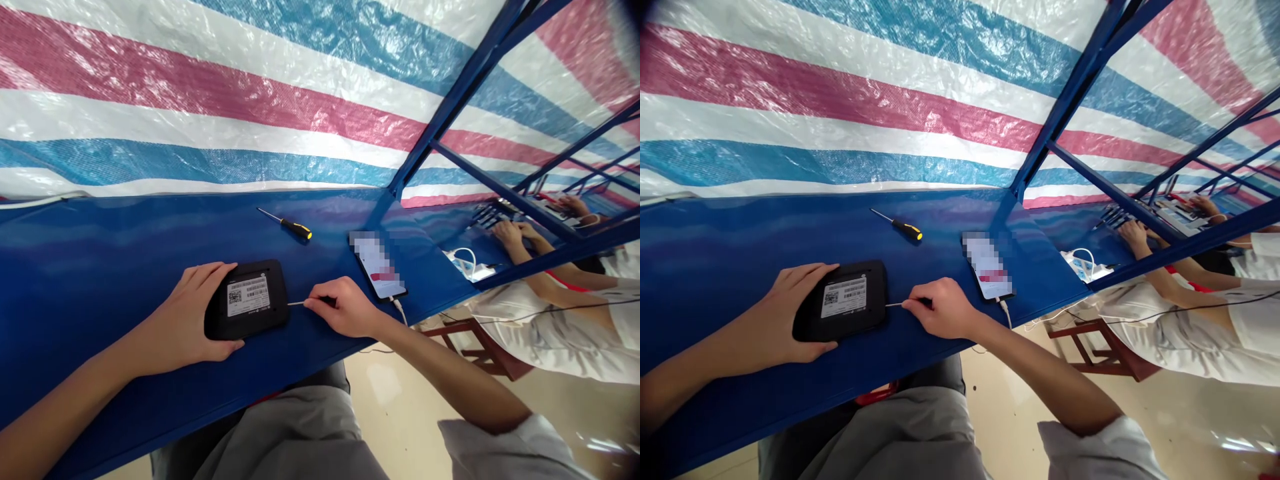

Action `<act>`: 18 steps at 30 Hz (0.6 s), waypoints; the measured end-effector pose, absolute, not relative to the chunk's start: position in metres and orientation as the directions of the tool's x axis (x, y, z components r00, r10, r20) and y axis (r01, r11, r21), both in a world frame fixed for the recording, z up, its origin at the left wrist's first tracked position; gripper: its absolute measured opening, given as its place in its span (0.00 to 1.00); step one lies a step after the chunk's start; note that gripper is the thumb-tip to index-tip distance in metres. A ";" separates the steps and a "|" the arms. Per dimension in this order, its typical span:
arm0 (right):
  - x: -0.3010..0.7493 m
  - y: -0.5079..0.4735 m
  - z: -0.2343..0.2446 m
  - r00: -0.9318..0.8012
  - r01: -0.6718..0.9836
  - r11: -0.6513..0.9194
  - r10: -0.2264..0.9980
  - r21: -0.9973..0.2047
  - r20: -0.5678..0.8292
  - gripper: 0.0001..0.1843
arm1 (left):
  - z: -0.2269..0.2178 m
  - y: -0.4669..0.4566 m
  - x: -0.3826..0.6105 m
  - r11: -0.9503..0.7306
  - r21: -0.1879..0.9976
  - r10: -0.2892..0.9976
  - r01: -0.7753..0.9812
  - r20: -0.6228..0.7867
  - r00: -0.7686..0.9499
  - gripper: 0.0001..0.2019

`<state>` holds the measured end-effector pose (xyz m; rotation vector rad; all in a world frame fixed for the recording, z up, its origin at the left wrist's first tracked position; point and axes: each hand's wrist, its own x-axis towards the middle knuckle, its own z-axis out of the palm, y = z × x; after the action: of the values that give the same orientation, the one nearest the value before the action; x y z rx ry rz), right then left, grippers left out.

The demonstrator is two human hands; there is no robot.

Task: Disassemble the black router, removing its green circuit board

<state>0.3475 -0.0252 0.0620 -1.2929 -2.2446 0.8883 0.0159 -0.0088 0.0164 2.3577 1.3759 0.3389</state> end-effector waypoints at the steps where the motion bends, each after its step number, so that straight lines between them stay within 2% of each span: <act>1: 0.349 -0.026 0.062 -0.474 0.614 0.356 0.880 -0.705 0.031 0.16 | 0.016 -0.009 0.016 -0.441 0.449 0.873 0.777 0.014 0.488 0.59; 8: 0.343 -0.029 0.056 -0.414 0.586 0.327 0.907 -0.742 0.073 0.17 | 0.020 -0.012 0.016 -0.407 0.420 0.890 0.811 -0.017 0.456 0.61; 12: 0.343 -0.030 0.053 -0.431 0.605 0.360 0.898 -0.710 0.088 0.17 | 0.027 -0.010 0.017 -0.409 0.380 0.882 0.830 -0.069 0.466 0.63; 18: 0.342 -0.033 0.045 -0.463 0.633 0.439 0.875 -0.638 0.142 0.15 | 0.040 -0.003 0.036 -0.433 0.319 0.886 0.843 -0.025 0.464 0.64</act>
<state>0.3422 -0.0326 0.0451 -1.2691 -2.2387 0.7105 0.0357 -0.0030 0.0399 2.4294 1.4770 0.2109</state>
